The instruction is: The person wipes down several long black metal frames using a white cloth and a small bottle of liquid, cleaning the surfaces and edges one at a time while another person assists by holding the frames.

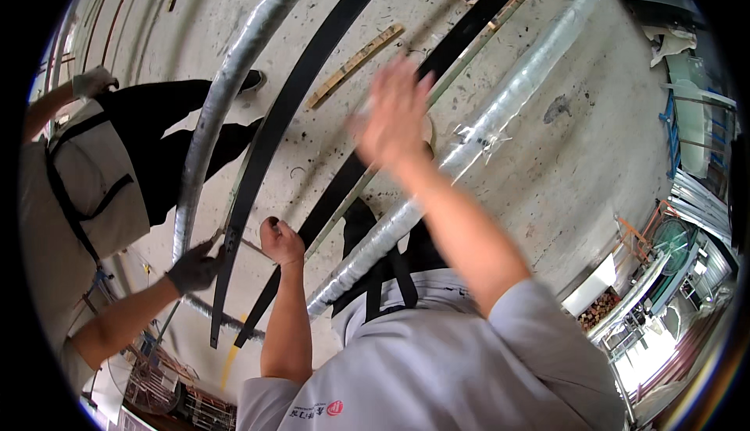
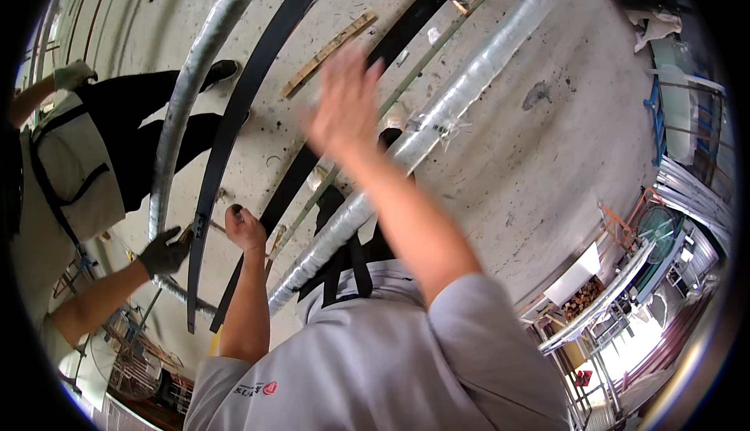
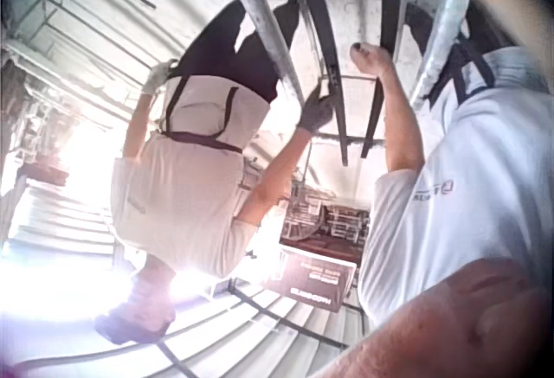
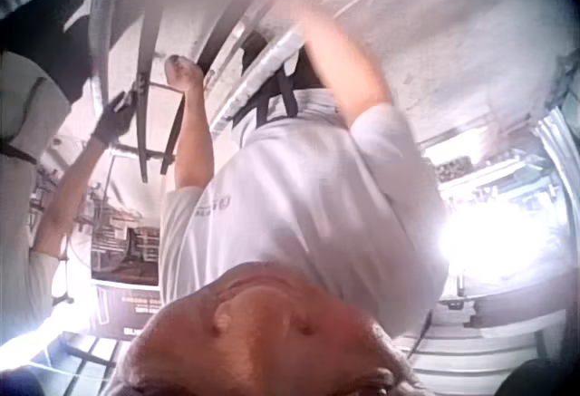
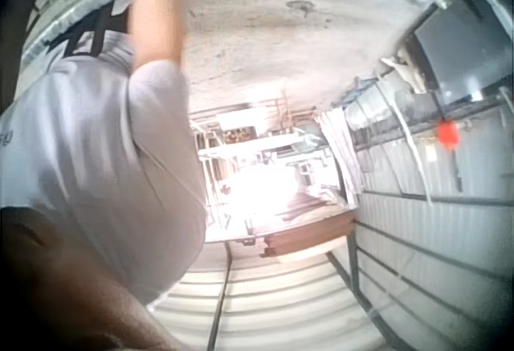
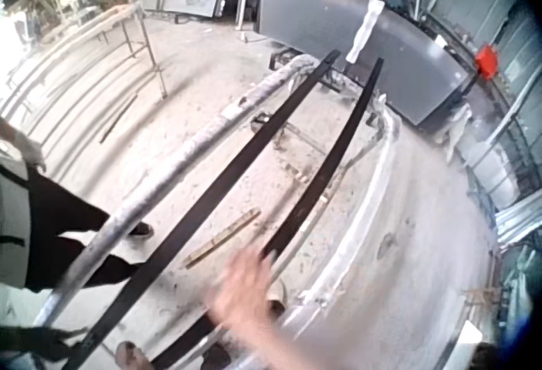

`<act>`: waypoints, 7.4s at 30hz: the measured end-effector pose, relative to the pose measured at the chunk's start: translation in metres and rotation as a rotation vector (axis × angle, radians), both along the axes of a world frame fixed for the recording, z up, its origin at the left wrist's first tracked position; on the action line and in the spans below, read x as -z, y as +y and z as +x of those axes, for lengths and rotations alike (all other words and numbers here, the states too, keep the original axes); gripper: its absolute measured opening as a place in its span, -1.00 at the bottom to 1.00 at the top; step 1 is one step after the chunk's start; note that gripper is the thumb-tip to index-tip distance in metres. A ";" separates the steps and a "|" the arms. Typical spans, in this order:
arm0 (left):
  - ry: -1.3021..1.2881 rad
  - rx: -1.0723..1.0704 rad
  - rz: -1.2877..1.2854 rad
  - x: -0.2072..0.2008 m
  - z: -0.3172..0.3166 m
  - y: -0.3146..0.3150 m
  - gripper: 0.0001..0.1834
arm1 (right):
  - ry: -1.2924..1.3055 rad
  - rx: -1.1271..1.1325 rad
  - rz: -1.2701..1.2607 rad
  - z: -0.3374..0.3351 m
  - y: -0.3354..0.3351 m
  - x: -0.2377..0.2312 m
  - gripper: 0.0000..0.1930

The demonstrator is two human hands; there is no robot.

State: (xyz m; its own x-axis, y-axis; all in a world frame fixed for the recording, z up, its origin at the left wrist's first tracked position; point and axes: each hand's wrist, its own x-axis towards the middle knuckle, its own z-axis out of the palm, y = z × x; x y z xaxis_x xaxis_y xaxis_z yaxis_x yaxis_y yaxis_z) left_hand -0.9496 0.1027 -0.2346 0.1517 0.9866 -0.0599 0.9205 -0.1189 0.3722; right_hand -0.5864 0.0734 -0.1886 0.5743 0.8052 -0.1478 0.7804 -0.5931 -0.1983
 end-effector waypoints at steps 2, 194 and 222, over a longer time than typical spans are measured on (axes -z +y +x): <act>-0.006 0.014 -0.014 -0.003 -0.006 -0.002 -0.85 | 0.239 -0.123 -0.135 -0.059 -0.012 -0.023 -0.03; 0.054 -0.105 0.095 -0.026 0.731 -0.051 -0.94 | 0.464 -0.866 0.294 0.737 -0.060 -0.035 -0.86; 0.097 -0.051 0.077 -0.013 0.724 -0.048 -0.92 | -0.246 -0.359 0.136 1.088 -0.065 -0.045 -0.87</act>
State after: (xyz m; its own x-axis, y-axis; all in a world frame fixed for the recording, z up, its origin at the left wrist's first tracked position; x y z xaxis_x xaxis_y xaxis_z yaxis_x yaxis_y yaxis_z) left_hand -0.2254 0.0543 -0.2215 0.0984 0.9951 0.0043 0.9574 -0.0959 0.2722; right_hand 0.5015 0.0086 -0.1440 0.2598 0.9624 0.0792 0.9655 -0.2575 -0.0385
